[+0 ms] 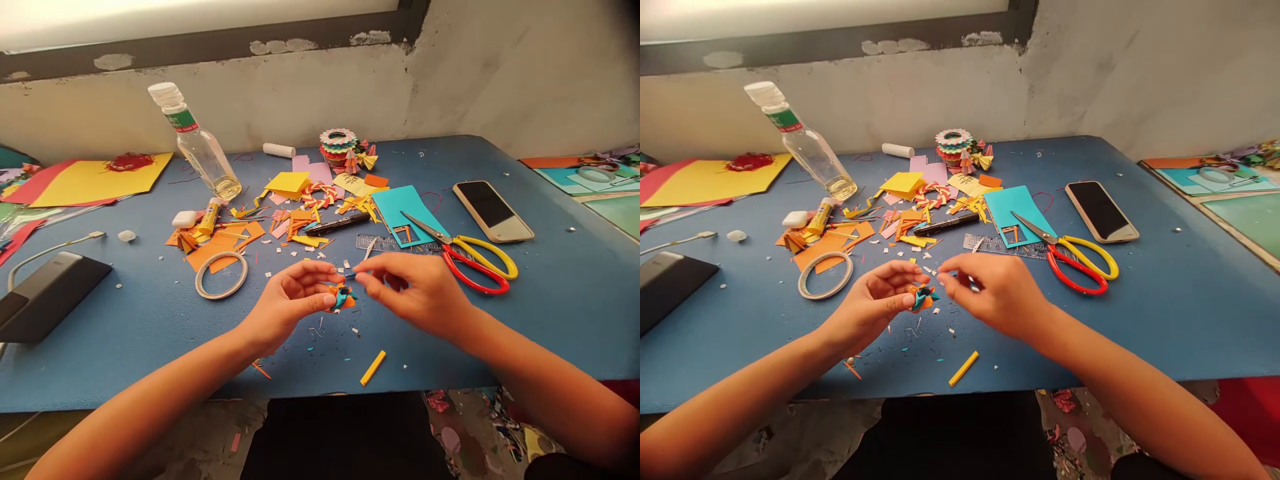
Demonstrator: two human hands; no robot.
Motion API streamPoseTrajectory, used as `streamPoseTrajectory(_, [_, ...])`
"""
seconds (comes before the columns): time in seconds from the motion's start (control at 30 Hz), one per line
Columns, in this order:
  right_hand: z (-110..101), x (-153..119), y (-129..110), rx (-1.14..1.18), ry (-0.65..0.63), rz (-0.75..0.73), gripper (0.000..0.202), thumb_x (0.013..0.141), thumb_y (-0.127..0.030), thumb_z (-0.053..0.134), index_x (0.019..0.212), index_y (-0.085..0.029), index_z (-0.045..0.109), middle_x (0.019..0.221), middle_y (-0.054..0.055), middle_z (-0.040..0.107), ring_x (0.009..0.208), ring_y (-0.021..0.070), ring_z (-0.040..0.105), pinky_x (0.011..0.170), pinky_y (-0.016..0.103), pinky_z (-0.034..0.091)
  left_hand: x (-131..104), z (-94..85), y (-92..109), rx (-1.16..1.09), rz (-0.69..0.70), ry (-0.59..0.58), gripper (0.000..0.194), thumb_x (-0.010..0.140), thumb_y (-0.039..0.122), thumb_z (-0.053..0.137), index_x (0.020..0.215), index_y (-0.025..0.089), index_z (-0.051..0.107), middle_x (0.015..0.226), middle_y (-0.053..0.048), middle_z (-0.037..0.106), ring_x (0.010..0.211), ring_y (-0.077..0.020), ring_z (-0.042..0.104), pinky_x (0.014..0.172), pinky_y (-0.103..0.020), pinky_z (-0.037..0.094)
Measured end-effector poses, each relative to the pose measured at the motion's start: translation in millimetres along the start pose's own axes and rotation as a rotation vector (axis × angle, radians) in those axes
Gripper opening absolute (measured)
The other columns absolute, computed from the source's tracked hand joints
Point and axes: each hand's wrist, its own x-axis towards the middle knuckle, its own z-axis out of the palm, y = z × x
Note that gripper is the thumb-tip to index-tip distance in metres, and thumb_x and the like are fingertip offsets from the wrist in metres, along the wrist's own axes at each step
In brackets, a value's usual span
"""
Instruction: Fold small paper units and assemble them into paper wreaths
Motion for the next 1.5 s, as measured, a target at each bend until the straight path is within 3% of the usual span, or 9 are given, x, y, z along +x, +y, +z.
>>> streamPoseTrajectory(0.23, [-24.8,17.1,26.2,-0.387,-0.597,0.321,0.024,0.08,-0.045,0.061,0.077,-0.022,0.066,0.073,0.002,0.069,0.066,0.0188,0.062,0.052,0.025,0.037,-0.4,2.6,6.1,-0.048,-0.015,0.069,0.032,0.068,0.01,0.077,0.096,0.019,0.066,0.095,-0.003,0.072,0.08,-0.0124,0.067,0.063,-0.018,0.05])
streamPoseTrajectory(0.47, [-23.5,24.4,51.2,-0.586,-0.602,0.024,0.021,0.088,-0.017,0.049,0.104,-0.02,0.062,0.099,0.007,0.071,0.084,0.0216,0.067,0.062,0.028,0.042,-1.1,1.7,10.2,-0.08,-0.028,0.106,0.032,0.069,0.013,0.077,0.098,0.019,0.066,0.093,-0.004,0.071,0.08,-0.0139,0.068,0.061,-0.019,0.051])
streamPoseTrajectory(0.63, [-15.0,35.5,63.2,-0.834,-0.53,-0.221,0.035,0.087,-0.009,0.046,0.119,-0.02,0.056,0.091,0.007,0.068,0.077,0.0203,0.067,0.052,0.026,0.035,-1.7,1.8,11.3,-0.074,-0.016,0.111,0.032,0.069,0.015,0.077,0.098,0.021,0.066,0.092,-0.002,0.071,0.08,-0.0137,0.067,0.062,-0.02,0.05])
streamPoseTrajectory(0.73, [-8.2,41.7,68.7,-0.874,-0.57,-0.399,0.03,0.085,-0.003,0.044,0.107,-0.016,0.061,0.084,0.008,0.067,0.071,0.0194,0.064,0.052,0.027,0.035,-1.7,0.8,10.6,-0.068,-0.011,0.107,0.033,0.068,0.015,0.078,0.099,0.019,0.066,0.09,-0.003,0.07,0.08,-0.0134,0.067,0.062,-0.019,0.05])
streamPoseTrajectory(0.83, [-6.3,42.3,78.5,-0.638,-0.491,-0.437,0.019,0.086,-0.007,0.044,0.091,-0.015,0.061,0.077,0.008,0.066,0.069,0.0182,0.06,0.058,0.028,0.04,-1.5,-0.3,9.5,-0.071,-0.008,0.096,0.034,0.068,0.015,0.078,0.1,0.019,0.065,0.091,-0.003,0.07,0.08,-0.0135,0.066,0.063,-0.02,0.051])
streamPoseTrajectory(1.03, [-8.2,25.3,82.2,-0.123,-0.061,-0.17,0.021,0.096,-0.03,0.036,0.087,-0.018,0.051,0.075,0.005,0.064,0.062,0.0143,0.058,0.058,0.028,0.046,-0.7,0.5,6.8,-0.053,0.006,0.065,0.033,0.069,0.017,0.078,0.099,0.018,0.065,0.089,-0.003,0.069,0.077,-0.0128,0.067,0.062,-0.019,0.052])
streamPoseTrajectory(1.17, [-3.5,19.6,58.1,0.557,0.143,0.072,0.019,0.089,-0.04,0.054,0.086,-0.022,0.048,0.075,0.001,0.067,0.061,0.0125,0.06,0.053,0.026,0.048,-1.4,1.6,5.9,-0.063,0.019,0.071,0.033,0.068,0.016,0.079,0.097,0.017,0.065,0.088,-0.004,0.07,0.076,-0.0129,0.067,0.063,-0.019,0.052])
streamPoseTrajectory(1.33, [5.0,11.4,16.8,0.882,0.14,0.152,0.022,0.085,-0.039,0.061,0.078,-0.023,0.048,0.07,-0.001,0.07,0.056,0.0117,0.062,0.05,0.025,0.05,-3.8,3.1,5.4,-0.072,0.019,0.075,0.032,0.068,0.017,0.078,0.097,0.017,0.066,0.087,-0.004,0.069,0.076,-0.0123,0.064,0.062,-0.019,0.051])
streamPoseTrajectory(1.5, [13.5,-0.9,-11.9,0.897,0.145,0.16,0.017,0.087,-0.03,0.058,0.077,-0.021,0.049,0.068,-0.002,0.069,0.057,0.011,0.064,0.052,0.024,0.053,-6.9,4.3,3.6,-0.092,0.001,0.025,0.029,0.071,0.019,0.077,0.098,0.019,0.066,0.085,-0.002,0.068,0.073,-0.0112,0.064,0.063,-0.019,0.051])
